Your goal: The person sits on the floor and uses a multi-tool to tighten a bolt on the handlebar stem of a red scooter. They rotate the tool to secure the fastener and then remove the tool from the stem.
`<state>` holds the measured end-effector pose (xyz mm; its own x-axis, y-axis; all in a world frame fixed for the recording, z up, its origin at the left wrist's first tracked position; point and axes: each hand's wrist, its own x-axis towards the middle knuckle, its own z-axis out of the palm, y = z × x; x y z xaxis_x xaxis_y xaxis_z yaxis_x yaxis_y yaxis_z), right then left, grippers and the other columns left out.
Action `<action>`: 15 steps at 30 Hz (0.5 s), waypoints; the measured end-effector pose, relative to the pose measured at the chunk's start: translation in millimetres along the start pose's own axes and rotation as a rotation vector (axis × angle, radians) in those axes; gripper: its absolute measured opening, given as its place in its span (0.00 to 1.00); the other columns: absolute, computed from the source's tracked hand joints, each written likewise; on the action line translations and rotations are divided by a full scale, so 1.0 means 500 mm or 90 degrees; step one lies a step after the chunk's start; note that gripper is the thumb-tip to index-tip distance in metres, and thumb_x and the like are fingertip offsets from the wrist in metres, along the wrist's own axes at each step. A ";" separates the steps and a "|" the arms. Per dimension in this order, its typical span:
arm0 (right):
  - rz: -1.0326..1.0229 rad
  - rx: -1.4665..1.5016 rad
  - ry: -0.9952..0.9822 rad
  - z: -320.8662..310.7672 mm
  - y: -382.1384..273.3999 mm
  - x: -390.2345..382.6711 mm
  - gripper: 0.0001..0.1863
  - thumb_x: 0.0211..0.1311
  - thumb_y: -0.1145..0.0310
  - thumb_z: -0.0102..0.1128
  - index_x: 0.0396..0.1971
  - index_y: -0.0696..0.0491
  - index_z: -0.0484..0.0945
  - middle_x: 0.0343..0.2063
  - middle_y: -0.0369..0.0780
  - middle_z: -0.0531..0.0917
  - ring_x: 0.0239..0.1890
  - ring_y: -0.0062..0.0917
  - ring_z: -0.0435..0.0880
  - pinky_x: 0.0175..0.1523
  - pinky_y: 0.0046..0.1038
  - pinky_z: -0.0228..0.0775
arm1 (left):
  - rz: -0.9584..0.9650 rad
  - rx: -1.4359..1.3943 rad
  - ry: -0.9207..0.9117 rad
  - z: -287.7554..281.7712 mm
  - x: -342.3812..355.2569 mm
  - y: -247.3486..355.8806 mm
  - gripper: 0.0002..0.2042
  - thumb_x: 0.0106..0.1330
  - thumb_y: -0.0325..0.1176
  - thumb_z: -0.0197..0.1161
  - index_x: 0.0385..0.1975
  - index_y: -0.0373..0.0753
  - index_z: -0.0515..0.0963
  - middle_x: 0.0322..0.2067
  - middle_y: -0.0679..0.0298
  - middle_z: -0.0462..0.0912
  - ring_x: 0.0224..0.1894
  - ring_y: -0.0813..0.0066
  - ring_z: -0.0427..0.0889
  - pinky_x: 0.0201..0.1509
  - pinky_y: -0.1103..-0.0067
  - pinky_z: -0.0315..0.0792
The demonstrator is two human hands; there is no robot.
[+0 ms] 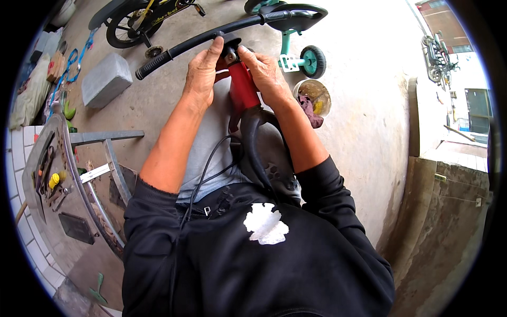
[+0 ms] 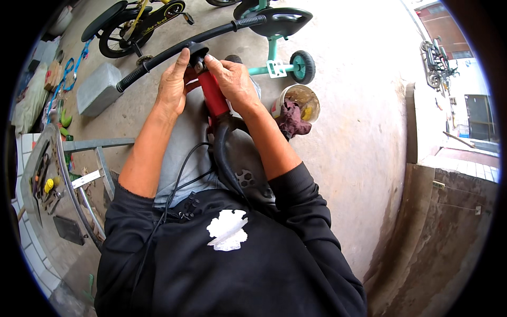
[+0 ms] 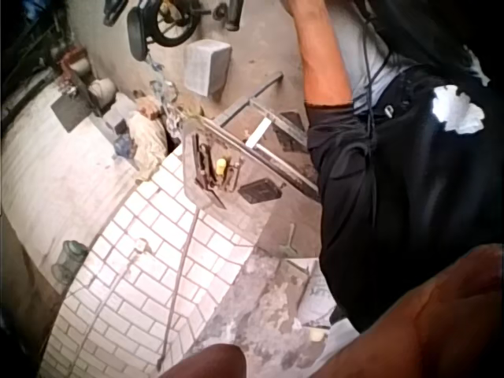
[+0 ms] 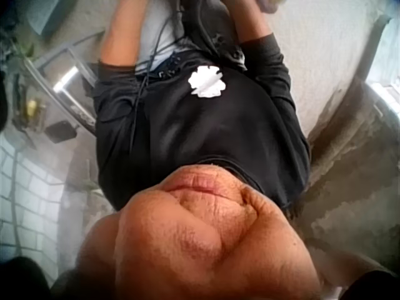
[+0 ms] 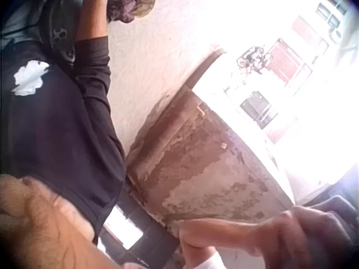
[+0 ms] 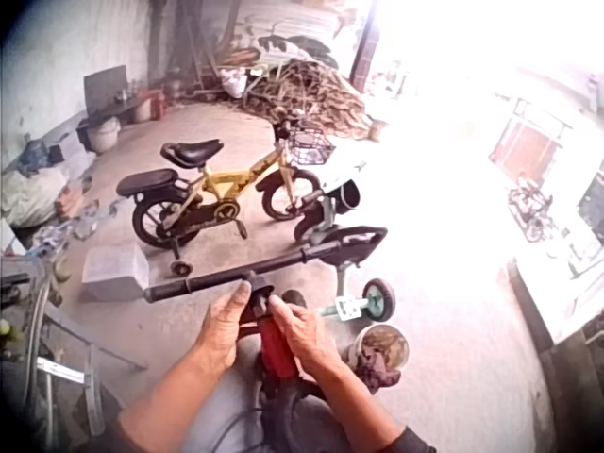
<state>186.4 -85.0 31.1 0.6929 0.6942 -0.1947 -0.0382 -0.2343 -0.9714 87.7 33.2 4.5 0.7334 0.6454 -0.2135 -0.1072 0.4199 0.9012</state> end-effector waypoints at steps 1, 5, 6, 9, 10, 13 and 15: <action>0.014 0.017 -0.004 -0.002 0.005 0.000 0.27 0.67 0.47 0.58 0.28 0.60 0.82 0.19 0.35 0.78 0.22 0.16 0.72 0.27 0.24 0.66 | -0.002 0.018 0.003 -0.002 -0.008 -0.004 0.29 0.59 0.62 0.68 0.42 0.38 0.80 0.35 0.66 0.84 0.38 0.76 0.81 0.42 0.75 0.76; 0.001 -0.011 0.015 -0.002 0.006 0.001 0.27 0.68 0.47 0.58 0.26 0.60 0.82 0.17 0.34 0.76 0.22 0.15 0.71 0.26 0.25 0.65 | -0.004 0.108 -0.002 0.005 -0.044 -0.004 0.32 0.58 0.64 0.68 0.40 0.35 0.80 0.35 0.64 0.84 0.41 0.75 0.81 0.43 0.76 0.74; -0.038 -0.038 0.030 0.002 0.010 -0.004 0.27 0.69 0.48 0.57 0.26 0.60 0.82 0.16 0.35 0.77 0.21 0.16 0.71 0.26 0.26 0.65 | -0.008 0.113 0.011 0.007 -0.050 -0.002 0.32 0.58 0.63 0.68 0.40 0.34 0.80 0.35 0.64 0.84 0.40 0.75 0.81 0.42 0.76 0.73; -0.147 -0.116 0.071 0.011 0.016 -0.008 0.26 0.70 0.50 0.56 0.26 0.61 0.82 0.14 0.40 0.77 0.19 0.21 0.72 0.27 0.30 0.67 | -0.015 0.132 0.036 0.015 -0.051 0.007 0.31 0.59 0.63 0.68 0.39 0.35 0.81 0.35 0.64 0.83 0.39 0.76 0.80 0.42 0.76 0.72; -0.171 -0.138 0.082 0.011 0.022 -0.006 0.25 0.70 0.51 0.56 0.27 0.61 0.82 0.14 0.43 0.77 0.18 0.22 0.72 0.27 0.31 0.67 | -0.024 0.144 0.036 0.018 -0.047 0.008 0.30 0.59 0.63 0.67 0.39 0.36 0.81 0.36 0.65 0.84 0.40 0.76 0.81 0.43 0.76 0.72; -0.197 -0.163 0.095 0.013 0.020 -0.007 0.24 0.71 0.52 0.55 0.27 0.60 0.82 0.15 0.48 0.78 0.17 0.27 0.72 0.28 0.33 0.68 | -0.019 0.150 0.041 0.036 -0.041 0.008 0.29 0.61 0.62 0.66 0.38 0.37 0.82 0.36 0.64 0.84 0.39 0.77 0.80 0.43 0.77 0.72; -0.188 -0.148 0.095 0.014 0.018 -0.010 0.25 0.71 0.51 0.54 0.28 0.60 0.82 0.16 0.50 0.78 0.17 0.30 0.73 0.28 0.34 0.69 | -0.019 0.163 0.052 0.043 -0.040 0.007 0.28 0.62 0.61 0.66 0.37 0.36 0.82 0.35 0.64 0.83 0.38 0.77 0.80 0.42 0.77 0.72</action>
<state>177.7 -85.8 22.5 0.7472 0.6525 0.1262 0.3296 -0.1989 -0.9229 87.2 8.0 19.9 0.6760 0.6888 -0.2618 0.0940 0.2718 0.9578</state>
